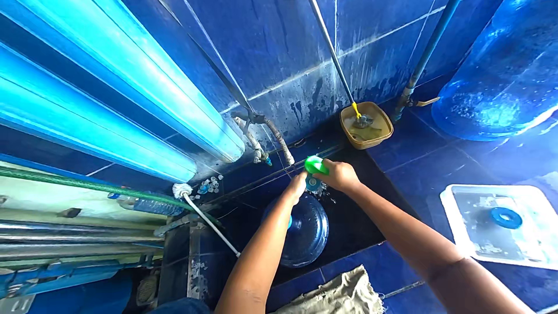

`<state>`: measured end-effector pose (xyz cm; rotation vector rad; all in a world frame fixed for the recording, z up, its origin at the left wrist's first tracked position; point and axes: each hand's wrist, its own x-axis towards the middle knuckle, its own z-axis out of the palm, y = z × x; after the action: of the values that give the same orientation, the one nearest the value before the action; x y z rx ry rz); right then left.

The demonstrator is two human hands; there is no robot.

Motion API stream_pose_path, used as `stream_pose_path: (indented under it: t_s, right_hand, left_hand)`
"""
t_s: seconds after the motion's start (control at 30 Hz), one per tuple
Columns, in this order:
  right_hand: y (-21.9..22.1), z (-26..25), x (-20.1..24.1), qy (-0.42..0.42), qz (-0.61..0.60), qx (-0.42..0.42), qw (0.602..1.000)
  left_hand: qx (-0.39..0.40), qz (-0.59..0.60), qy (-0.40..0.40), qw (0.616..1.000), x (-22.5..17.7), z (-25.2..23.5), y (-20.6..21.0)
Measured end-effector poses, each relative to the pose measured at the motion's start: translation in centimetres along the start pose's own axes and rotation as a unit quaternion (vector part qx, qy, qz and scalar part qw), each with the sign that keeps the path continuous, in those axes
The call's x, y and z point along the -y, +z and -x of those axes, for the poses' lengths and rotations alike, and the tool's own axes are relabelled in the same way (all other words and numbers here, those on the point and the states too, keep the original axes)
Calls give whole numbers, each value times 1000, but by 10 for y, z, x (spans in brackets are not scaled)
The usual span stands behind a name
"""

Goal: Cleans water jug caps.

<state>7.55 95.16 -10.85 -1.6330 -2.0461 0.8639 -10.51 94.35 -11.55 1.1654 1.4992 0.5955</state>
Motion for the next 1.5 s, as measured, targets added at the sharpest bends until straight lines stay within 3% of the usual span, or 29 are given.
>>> stream_pose_path:
  t_s: [0.07, 0.17, 0.33, 0.47, 0.53, 0.6, 0.73, 0.8, 0.93, 1.03, 1.13, 1.3, 1.43, 1.5]
  right_hand:
    - [-8, -2, -2, -20, -39, -34, 998]
    - [-12, -2, -7, 15, -111, -91, 990]
    - [19, 1, -25, 24, -70, 30, 997]
    - [27, 8, -14, 26, -97, -13, 995]
    - [35, 8, -15, 28, -114, -5, 993]
    - [33, 2, -25, 83, -138, -2, 987]
    - [30, 10, -5, 76, -273, -66, 957]
    - [28, 13, 8, 60, -216, -38, 974]
    - [25, -6, 10, 132, -154, -32, 979]
    - [33, -6, 24, 81, -127, 37, 988]
    - [31, -22, 17, 86, -142, 36, 985]
    - [33, -20, 28, 23, -78, 94, 992]
    - [36, -35, 27, 31, -92, 63, 993]
    - [37, -27, 34, 2, -62, 104, 993]
  left_hand:
    - [9, 23, -29, 999, 2, -4, -1]
    - [-8, 114, -63, 991, 7, -13, -5]
    - [-32, 104, -31, 994, 12, -13, -5]
    - [-30, 83, -21, 996, 5, -11, -8]
    - [-27, 168, -14, 985, -5, -11, -6]
    - [-9, 243, -16, 970, -8, -13, -11]
    - [-71, 325, -3, 943, 0, -19, -9]
    - [-80, 356, 11, 931, 3, -20, -6]
    - [-46, 394, 1, 918, 0, -19, -4]
    - [-34, 384, -35, 922, 5, -17, -4]
    - [4, 349, -49, 936, 6, -12, -10]
    - [-18, 344, -18, 939, 5, -16, -35]
    - [-16, 345, -12, 938, 4, -18, -38]
    - [-9, 358, -15, 934, 6, -22, -46]
